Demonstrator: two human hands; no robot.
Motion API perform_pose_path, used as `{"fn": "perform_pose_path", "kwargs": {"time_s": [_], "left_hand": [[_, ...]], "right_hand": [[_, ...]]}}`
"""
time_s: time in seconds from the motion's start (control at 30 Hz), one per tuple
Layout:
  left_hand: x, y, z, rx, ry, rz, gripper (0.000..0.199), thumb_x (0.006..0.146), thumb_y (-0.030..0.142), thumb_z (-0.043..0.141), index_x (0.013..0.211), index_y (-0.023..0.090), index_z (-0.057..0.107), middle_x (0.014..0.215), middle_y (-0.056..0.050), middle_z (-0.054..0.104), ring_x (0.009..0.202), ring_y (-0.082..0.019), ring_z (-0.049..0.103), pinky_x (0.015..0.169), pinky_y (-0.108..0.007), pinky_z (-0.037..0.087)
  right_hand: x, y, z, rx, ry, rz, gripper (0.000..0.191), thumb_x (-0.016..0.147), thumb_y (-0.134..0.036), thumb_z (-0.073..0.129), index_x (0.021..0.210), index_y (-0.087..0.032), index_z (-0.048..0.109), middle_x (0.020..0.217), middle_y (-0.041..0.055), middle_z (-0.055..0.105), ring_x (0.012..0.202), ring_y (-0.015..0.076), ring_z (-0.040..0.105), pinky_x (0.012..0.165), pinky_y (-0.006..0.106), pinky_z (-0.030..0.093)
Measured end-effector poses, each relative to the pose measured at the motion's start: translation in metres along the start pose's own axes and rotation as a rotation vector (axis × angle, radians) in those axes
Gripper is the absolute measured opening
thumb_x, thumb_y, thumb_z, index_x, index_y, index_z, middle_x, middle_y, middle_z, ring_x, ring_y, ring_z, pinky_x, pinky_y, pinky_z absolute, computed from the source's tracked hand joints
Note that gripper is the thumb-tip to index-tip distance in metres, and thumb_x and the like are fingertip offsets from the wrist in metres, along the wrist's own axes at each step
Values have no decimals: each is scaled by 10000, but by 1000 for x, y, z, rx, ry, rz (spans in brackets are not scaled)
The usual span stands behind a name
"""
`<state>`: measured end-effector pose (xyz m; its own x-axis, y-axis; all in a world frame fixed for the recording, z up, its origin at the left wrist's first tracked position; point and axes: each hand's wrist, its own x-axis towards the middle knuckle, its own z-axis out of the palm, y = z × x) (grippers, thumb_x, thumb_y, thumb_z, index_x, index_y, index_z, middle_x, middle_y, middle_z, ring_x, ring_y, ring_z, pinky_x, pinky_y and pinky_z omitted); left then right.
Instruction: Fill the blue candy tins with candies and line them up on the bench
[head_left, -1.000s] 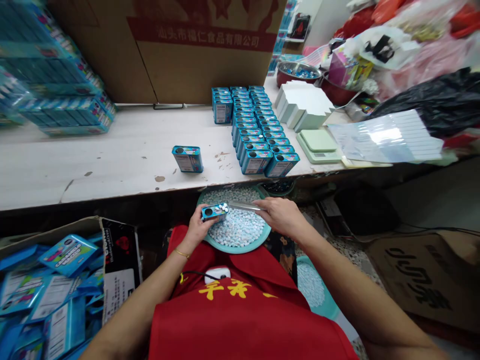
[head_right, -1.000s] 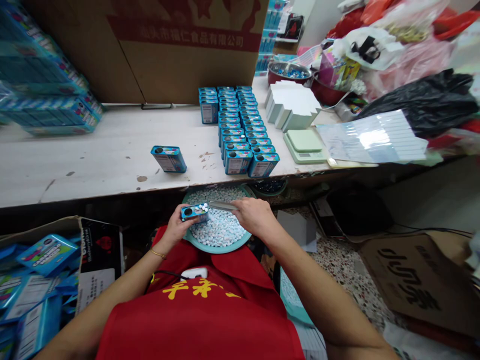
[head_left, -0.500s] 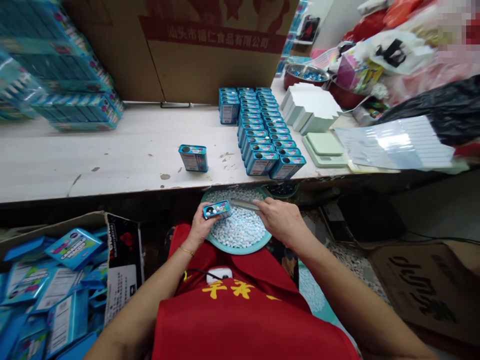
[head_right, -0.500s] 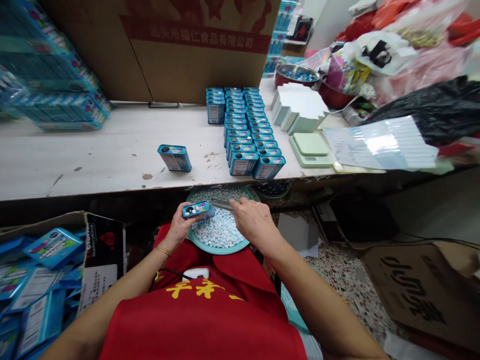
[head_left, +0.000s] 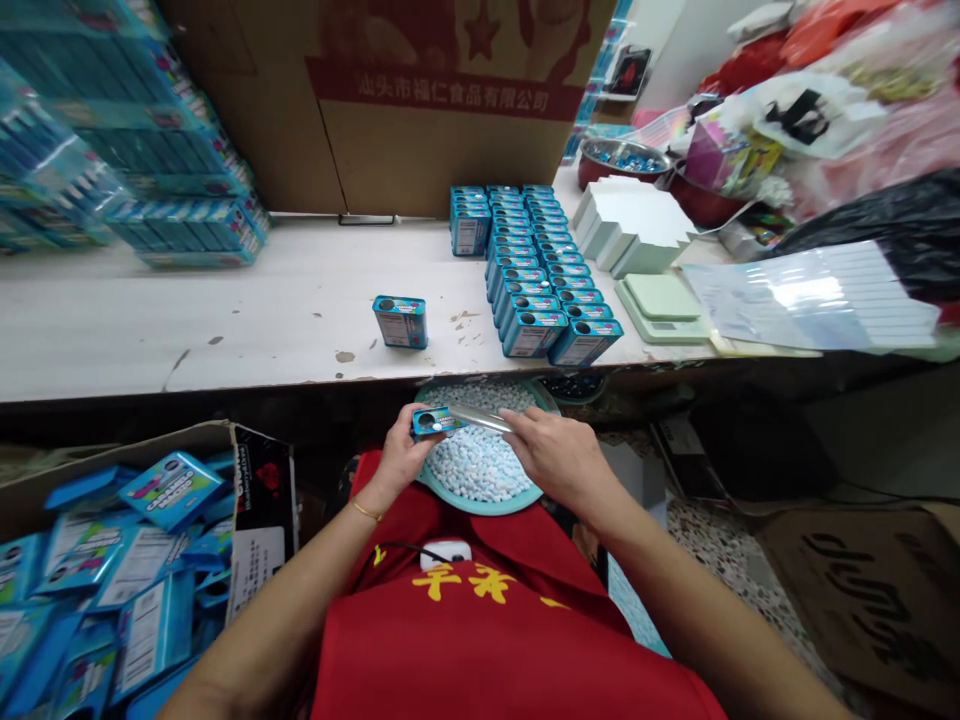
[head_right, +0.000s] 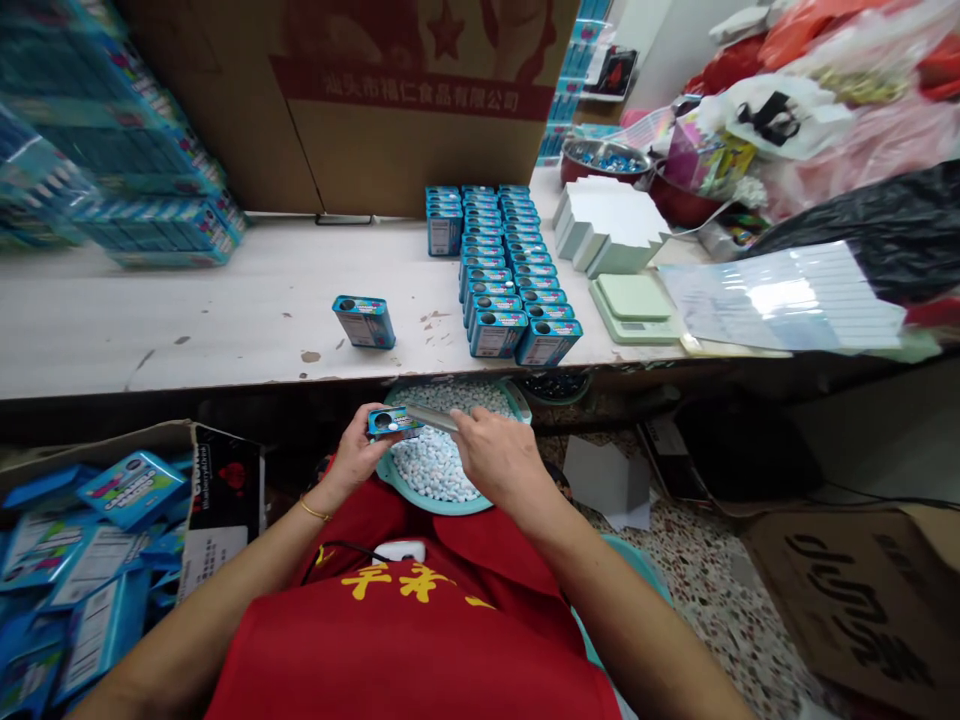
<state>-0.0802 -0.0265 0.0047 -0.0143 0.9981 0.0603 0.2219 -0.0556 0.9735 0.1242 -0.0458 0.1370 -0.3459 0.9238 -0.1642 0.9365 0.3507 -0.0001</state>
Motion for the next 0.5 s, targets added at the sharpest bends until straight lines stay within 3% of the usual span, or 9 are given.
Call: {"fn": "perform_pose_path", "kwargs": {"time_s": [0.13,0.23,0.37,0.5], "left_hand": [[7,19,-17,70,13,-1,420,652,324,668,1014,199,494,846,5,567,759,-140,537,701,-254,427],[24,34,-30,107,21,41,397,653,313,662,1002,190,519,856,-7,581,774,-149,542,719,-267,432],[64,46,-48,194,103,168,347,659,304,649,964,175,546,902,-28,586,839,-162,542,792,-293,429],[108,37,-63,287,130,252,343,653,221,623,982,171,541,908,-34,589,835,-168,548,811,-312,433]], "right_hand": [[4,-5,-2,106,38,-61,378,911,-375,301,1221,-272,491,981,50,626,853,168,598,640,246,408],[13,-10,-4,189,139,-29,383,910,-377,314,1228,-265,494,1008,52,626,878,166,595,678,246,417],[17,1,0,300,309,29,376,903,-363,348,1217,-239,512,1018,51,630,878,161,598,732,244,429],[11,18,15,383,349,39,346,888,-342,393,1166,-214,556,1018,46,642,894,163,604,778,249,444]]}}
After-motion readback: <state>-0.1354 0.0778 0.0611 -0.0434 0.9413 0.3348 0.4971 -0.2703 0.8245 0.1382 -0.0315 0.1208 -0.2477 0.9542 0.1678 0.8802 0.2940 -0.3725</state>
